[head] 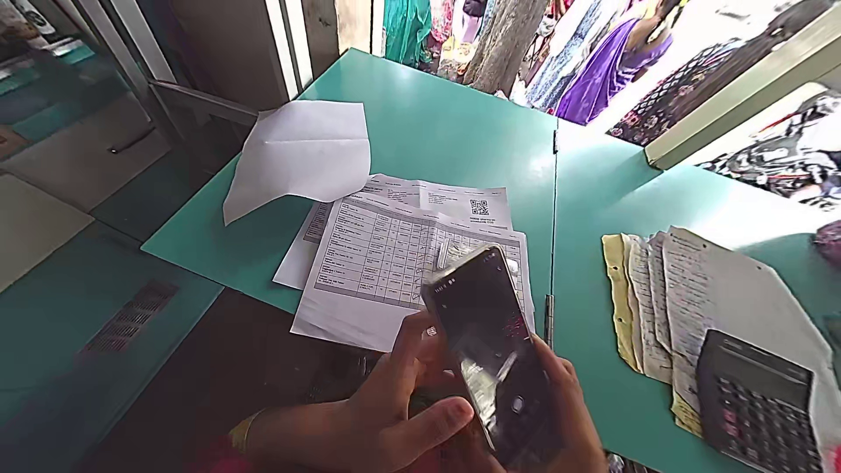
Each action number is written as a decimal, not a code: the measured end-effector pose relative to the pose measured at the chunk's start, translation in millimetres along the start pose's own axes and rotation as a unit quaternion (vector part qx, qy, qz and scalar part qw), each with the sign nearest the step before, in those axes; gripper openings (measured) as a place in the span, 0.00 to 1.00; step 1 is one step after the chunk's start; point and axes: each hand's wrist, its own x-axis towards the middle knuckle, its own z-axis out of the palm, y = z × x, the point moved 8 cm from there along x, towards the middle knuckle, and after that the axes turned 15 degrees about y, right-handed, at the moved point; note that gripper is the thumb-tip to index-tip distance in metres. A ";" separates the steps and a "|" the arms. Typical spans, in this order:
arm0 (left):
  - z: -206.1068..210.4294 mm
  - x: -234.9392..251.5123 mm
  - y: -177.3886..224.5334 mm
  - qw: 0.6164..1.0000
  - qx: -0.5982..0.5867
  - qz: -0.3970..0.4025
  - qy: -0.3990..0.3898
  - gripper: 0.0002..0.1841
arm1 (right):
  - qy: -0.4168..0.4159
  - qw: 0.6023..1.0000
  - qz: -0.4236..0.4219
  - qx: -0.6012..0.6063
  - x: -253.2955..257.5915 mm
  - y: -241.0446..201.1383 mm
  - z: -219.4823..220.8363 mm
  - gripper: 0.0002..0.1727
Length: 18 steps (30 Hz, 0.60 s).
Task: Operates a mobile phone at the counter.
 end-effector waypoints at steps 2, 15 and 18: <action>-9.3 7.7 12.9 0.994 0.080 0.071 0.015 0.34 | -0.037 0.999 -0.004 0.036 6.5 -1.1 -16.1 0.59; -15.6 28.1 64.2 0.877 0.361 0.313 -0.045 0.46 | -0.171 0.974 -0.145 -0.036 38.7 -43.9 -40.7 0.48; -15.1 31.1 75.0 0.866 0.376 0.329 -0.019 0.47 | -0.138 0.985 -0.104 0.008 44.2 -38.8 -51.3 0.50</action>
